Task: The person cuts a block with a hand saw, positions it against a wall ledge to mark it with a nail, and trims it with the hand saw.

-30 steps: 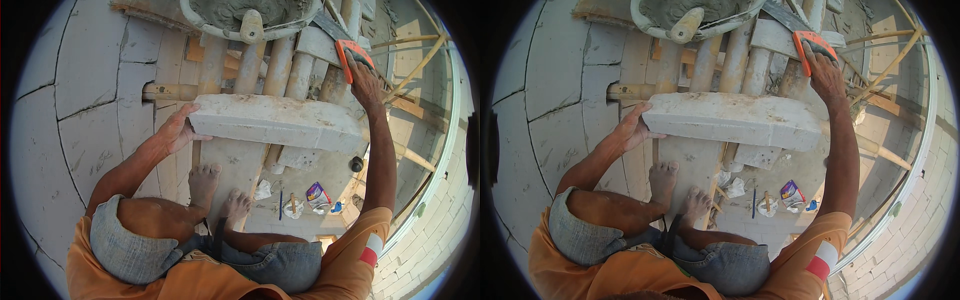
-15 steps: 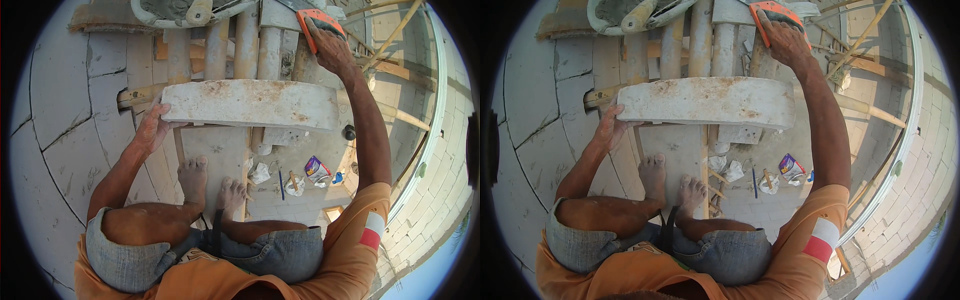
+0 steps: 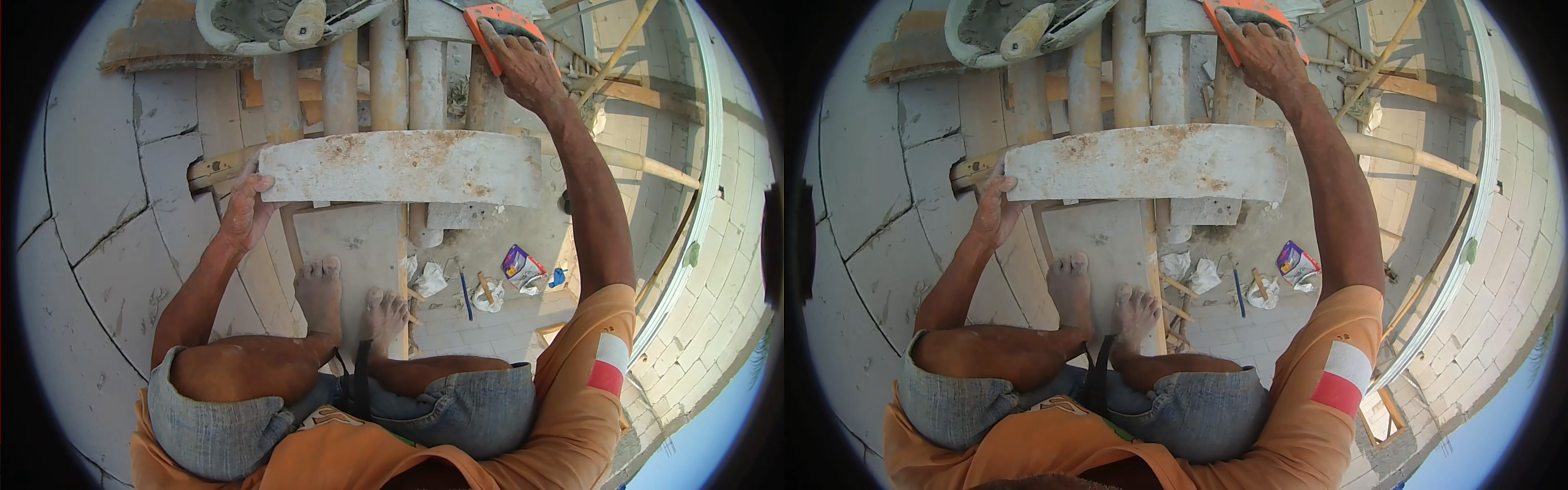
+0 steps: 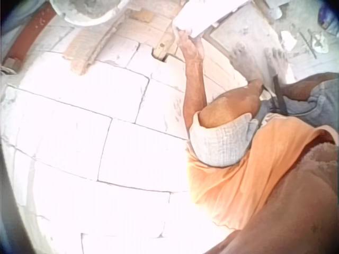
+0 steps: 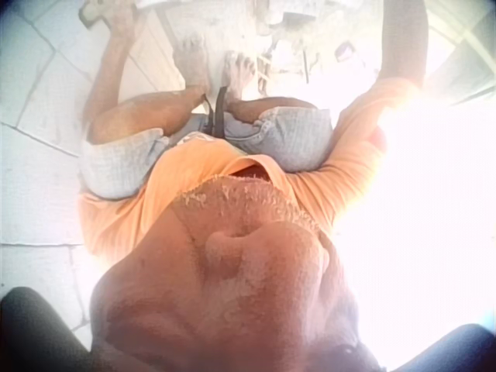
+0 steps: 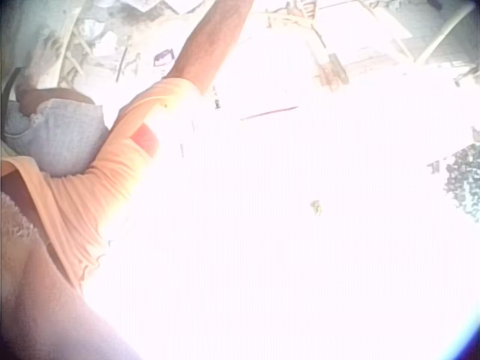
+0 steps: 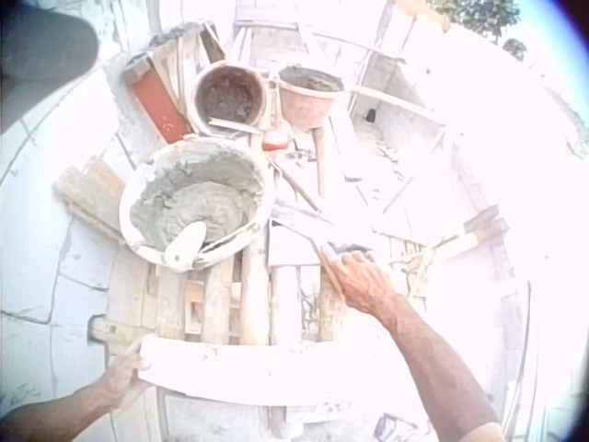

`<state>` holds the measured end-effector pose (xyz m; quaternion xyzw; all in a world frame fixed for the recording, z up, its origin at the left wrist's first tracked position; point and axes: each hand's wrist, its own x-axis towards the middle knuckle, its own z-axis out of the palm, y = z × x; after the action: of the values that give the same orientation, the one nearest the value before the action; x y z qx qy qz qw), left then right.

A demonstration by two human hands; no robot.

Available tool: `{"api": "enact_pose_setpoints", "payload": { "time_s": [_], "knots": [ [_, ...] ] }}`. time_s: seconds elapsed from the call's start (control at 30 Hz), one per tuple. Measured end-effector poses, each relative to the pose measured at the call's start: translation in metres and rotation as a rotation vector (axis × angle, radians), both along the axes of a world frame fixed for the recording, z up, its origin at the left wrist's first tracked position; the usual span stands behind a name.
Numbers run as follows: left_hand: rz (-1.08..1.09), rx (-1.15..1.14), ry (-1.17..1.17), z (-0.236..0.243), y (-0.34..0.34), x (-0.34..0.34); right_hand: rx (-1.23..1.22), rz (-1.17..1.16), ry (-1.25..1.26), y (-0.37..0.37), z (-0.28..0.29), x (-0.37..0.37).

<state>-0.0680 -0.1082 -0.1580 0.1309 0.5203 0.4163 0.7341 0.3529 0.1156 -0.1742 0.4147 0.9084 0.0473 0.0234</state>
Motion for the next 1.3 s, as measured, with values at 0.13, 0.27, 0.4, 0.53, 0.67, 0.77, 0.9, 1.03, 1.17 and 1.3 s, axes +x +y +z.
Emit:
{"api": "enact_pose_setpoints", "payload": {
  "time_s": [0.13, 0.27, 0.4, 0.53, 0.67, 0.77, 0.9, 1.03, 1.17, 1.3],
  "knots": [
    [0.001, 0.018, 0.013, -0.001, 0.001, 0.0, 0.014, -0.011, -0.032, -0.002, 0.003, 0.001],
    [-0.042, 0.027, 0.015, 0.005, 0.004, 0.002, 0.107, 0.002, 0.039, -0.013, 0.022, 0.003],
    [-0.04, 0.012, 0.036, 0.004, 0.007, 0.003, 0.175, -0.194, 0.187, -0.039, 0.042, 0.016],
    [-0.042, 0.017, 0.062, 0.004, 0.009, 0.003, -0.27, -0.638, 0.763, -0.093, 0.037, 0.036],
    [-0.056, -0.058, 0.065, 0.008, 0.015, -0.001, -0.7, -0.774, 1.008, -0.14, 0.025, 0.052],
    [-0.075, -0.132, 0.092, 0.01, 0.021, -0.002, -0.714, -0.751, 1.318, -0.152, 0.008, 0.05],
    [-0.104, -0.165, 0.204, 0.017, 0.034, 0.004, -0.787, -0.734, 1.412, -0.146, 0.003, 0.047],
    [-0.138, -0.168, 0.349, 0.018, 0.042, 0.009, -0.968, -0.998, 1.698, -0.135, 0.012, 0.027],
    [-0.335, -0.174, 0.246, 0.021, 0.047, -0.012, -1.101, -1.284, 1.635, -0.124, 0.034, 0.018],
    [-0.4, -0.254, 0.389, 0.028, 0.041, -0.009, -1.062, -1.373, 1.639, -0.135, 0.039, 0.018]
  ]
}}
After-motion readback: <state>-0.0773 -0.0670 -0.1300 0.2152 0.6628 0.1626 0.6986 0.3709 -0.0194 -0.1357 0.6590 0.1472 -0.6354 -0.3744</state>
